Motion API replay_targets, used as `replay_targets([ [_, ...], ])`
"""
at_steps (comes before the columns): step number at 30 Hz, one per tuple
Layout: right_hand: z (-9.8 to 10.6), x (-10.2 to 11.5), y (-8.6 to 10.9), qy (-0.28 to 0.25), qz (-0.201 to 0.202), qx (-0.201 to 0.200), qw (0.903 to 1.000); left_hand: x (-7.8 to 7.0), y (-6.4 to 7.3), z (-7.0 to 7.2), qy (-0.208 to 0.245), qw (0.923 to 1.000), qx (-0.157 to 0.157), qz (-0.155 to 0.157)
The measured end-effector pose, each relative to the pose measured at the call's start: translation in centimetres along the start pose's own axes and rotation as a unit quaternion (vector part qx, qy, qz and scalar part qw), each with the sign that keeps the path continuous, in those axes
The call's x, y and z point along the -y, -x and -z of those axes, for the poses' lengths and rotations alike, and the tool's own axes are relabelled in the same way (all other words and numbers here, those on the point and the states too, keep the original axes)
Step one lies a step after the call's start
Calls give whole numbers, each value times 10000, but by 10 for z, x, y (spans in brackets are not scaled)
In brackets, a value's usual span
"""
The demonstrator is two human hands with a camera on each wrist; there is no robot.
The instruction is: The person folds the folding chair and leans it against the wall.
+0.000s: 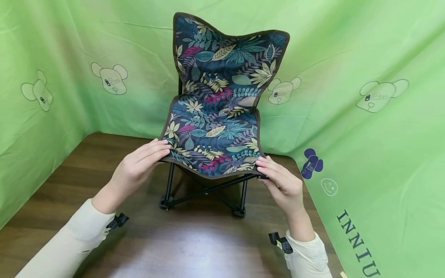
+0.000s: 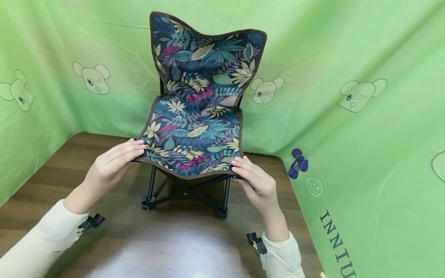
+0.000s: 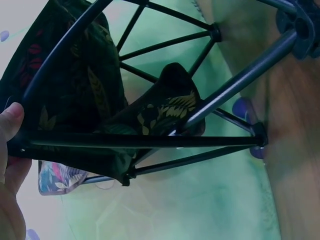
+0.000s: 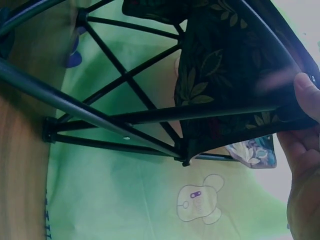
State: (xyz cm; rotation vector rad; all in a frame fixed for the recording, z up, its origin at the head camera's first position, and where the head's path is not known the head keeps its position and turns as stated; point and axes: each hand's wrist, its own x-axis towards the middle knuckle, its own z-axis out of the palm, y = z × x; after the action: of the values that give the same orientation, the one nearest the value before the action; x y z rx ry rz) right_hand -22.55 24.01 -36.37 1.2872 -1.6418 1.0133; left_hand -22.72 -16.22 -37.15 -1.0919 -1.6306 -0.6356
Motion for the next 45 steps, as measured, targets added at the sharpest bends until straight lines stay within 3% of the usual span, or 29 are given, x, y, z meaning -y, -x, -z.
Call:
replay_targets([
  [9, 4, 3, -6, -205, -77, -221, 9995, -6, -13, -1, 260, 9996, 134, -3],
  [17, 2, 8, -12, -382, 2, -328, 9987, -9, -20, -6, 538, 9985, -72, 121],
  [30, -6, 19, -30, -717, -132, -433, 9964, -19, -25, -10, 865, 9917, -581, 748],
  [39, -13, 27, -40, -609, -449, -544, 9956, -19, -33, -7, 1147, 9859, -693, 1007],
  [45, -14, 32, -42, -561, -522, -689, 9947, -19, -37, -11, 1319, 9843, -662, 971],
])
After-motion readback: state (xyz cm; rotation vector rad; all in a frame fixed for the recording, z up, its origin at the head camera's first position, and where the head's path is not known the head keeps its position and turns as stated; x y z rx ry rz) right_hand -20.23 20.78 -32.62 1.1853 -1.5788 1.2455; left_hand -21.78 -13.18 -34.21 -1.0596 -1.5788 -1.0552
